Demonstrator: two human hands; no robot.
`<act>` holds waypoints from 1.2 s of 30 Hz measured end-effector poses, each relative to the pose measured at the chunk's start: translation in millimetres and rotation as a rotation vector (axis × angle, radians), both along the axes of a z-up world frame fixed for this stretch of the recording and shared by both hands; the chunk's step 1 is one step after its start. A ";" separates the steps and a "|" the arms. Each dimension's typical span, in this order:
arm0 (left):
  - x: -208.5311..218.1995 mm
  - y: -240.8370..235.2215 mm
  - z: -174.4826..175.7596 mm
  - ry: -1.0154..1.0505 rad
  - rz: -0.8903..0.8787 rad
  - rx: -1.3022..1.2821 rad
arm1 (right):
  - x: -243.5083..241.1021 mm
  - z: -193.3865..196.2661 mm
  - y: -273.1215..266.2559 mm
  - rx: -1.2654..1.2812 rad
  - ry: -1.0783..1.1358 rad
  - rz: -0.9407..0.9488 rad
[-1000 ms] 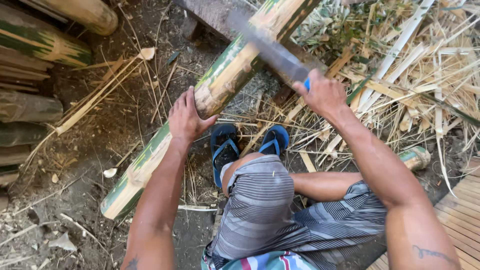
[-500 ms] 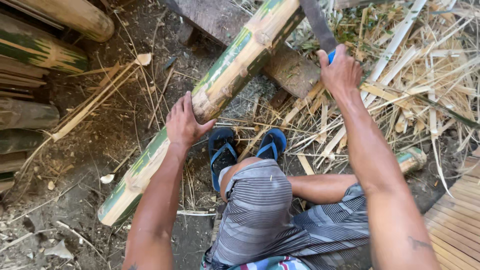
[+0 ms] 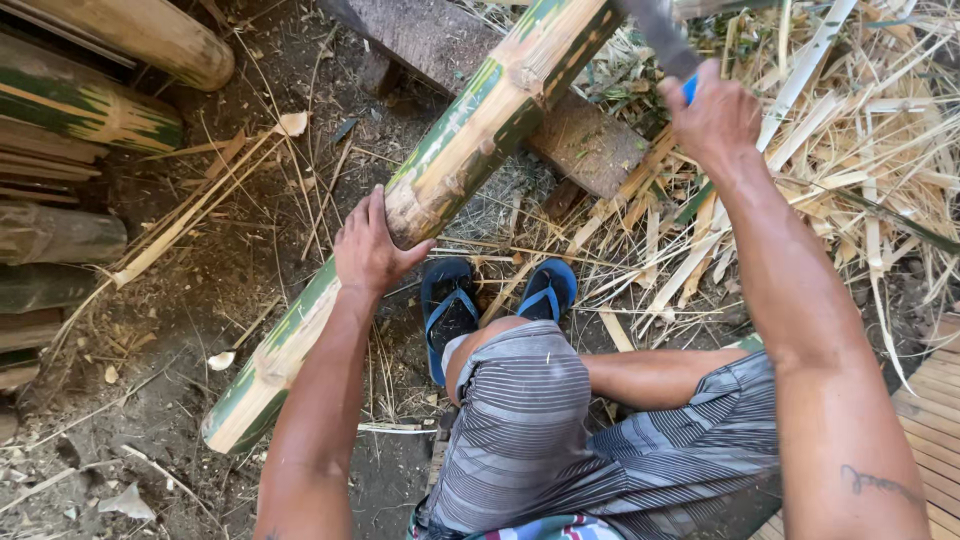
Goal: The person sits on the ground and uses a machete to peel the outer green layer off a long bamboo pole. They repeatedly strike the bamboo to remove strips of the outer skin, rotating the pole to access different sides.
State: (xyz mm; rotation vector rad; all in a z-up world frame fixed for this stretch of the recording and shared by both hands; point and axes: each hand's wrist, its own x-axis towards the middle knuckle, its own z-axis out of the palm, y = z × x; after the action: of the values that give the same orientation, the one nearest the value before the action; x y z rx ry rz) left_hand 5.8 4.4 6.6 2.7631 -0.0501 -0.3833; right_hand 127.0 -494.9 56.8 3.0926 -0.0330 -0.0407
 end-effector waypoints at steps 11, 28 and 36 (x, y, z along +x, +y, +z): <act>6.9 5.0 2.4 0.026 -0.002 0.000 | -57.2 -39.9 13.7 0.686 -0.186 -0.397; -38.0 -24.7 -15.4 0.156 -0.107 -0.196 | -193.6 -11.6 37.6 0.359 -0.153 -0.188; -38.3 -29.6 -7.3 0.255 -0.101 -0.250 | -193.5 8.6 71.6 0.307 0.186 -0.282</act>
State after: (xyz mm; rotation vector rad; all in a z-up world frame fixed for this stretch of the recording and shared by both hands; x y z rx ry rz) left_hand -32.5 -25.2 -0.7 2.4524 -0.1632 -0.7027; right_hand -66.5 -423.3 65.4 3.3430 -0.5004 -0.3768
